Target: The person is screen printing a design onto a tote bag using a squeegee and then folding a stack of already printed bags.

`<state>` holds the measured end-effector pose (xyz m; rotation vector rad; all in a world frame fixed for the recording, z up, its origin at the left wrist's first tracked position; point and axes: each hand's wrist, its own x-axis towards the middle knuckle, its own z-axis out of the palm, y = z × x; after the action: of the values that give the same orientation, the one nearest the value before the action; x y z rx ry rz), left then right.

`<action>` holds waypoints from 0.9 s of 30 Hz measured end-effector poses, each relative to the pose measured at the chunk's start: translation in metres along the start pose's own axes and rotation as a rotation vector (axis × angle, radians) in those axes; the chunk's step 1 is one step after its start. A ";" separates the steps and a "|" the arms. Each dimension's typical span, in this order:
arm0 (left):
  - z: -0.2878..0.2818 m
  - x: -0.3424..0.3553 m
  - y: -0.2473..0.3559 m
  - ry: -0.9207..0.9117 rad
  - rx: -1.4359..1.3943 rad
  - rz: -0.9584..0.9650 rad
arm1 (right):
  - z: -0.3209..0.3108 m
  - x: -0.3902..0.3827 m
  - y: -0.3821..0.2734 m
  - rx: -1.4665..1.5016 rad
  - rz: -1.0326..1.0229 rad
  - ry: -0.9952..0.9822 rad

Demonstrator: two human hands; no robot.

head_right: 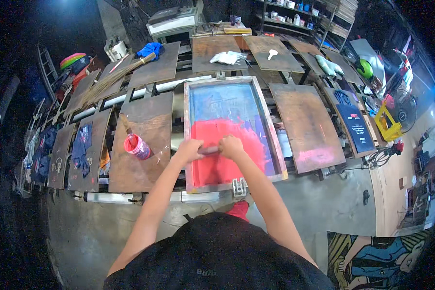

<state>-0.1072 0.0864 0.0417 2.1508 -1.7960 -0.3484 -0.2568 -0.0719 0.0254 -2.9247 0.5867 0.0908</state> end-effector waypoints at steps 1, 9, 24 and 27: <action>0.003 -0.002 0.002 0.011 -0.030 0.004 | 0.008 0.000 0.001 0.020 0.074 0.090; 0.033 -0.051 0.014 0.036 -0.102 0.027 | 0.029 -0.070 -0.027 -0.005 0.055 0.028; 0.021 -0.012 -0.011 -0.118 -0.141 -0.144 | 0.000 -0.006 0.005 -0.013 -0.128 -0.184; 0.017 0.028 -0.035 0.033 -0.025 -0.244 | -0.010 0.037 0.010 -0.013 -0.061 -0.052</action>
<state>-0.0771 0.0633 0.0127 2.3479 -1.5061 -0.3871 -0.2265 -0.0965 0.0307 -2.9405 0.4899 0.1632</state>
